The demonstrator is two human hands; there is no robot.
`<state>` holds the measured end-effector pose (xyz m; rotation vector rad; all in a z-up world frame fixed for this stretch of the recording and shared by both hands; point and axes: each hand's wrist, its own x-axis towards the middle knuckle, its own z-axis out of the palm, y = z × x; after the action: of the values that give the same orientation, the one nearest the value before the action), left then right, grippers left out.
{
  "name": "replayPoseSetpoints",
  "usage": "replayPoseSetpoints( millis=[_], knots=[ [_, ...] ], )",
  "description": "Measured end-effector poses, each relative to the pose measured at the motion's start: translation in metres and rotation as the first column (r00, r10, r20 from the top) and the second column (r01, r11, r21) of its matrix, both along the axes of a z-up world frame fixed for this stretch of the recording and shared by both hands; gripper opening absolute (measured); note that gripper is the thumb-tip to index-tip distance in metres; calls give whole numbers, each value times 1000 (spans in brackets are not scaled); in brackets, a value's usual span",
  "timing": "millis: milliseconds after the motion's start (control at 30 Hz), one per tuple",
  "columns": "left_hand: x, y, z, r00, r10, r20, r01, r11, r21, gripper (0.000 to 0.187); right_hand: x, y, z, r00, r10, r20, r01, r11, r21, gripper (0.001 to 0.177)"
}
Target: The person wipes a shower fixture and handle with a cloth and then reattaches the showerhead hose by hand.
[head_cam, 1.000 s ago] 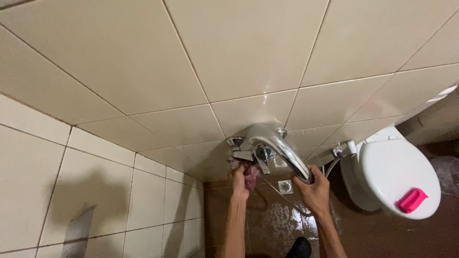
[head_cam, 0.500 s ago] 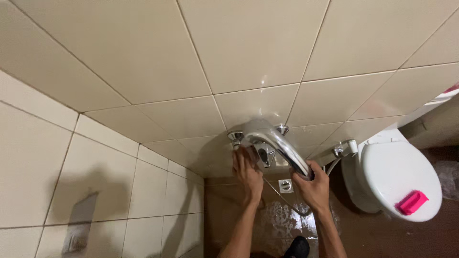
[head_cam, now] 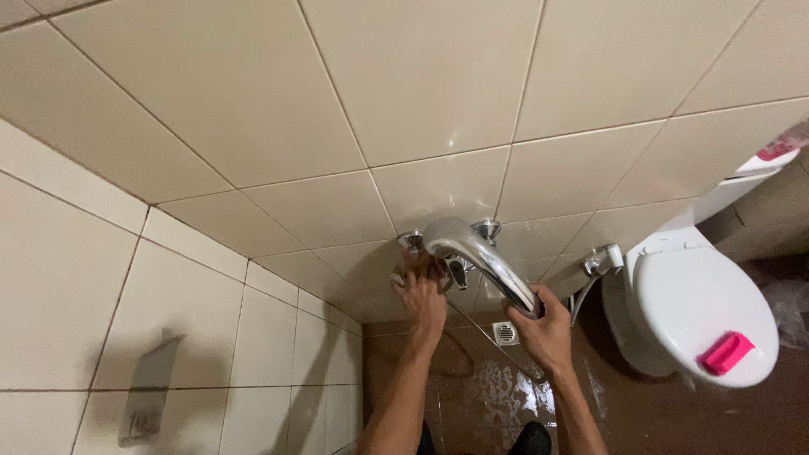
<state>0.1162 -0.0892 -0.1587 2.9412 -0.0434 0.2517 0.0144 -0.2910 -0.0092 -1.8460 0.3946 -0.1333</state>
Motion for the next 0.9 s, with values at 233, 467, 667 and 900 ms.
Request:
replayPoseSetpoints(
  millis=[233,467,667,900],
  knots=[
    [-16,4,39,1000,-19,23,20,998,-57,75,3,-5,-5,993,6,120,-9,999,31,27],
    [-13,47,55,987,-159,-33,115,828,-549,29,7,-4,5,998,-25,-64,30,997,68,27],
    [6,62,49,881,-124,456,270,924,-270,34,4,0,2,992,-66,105,61,997,49,30],
    [33,47,26,927,-346,144,326,934,146,37,2,-2,-12,997,-59,41,62,995,-84,32]
  ],
)
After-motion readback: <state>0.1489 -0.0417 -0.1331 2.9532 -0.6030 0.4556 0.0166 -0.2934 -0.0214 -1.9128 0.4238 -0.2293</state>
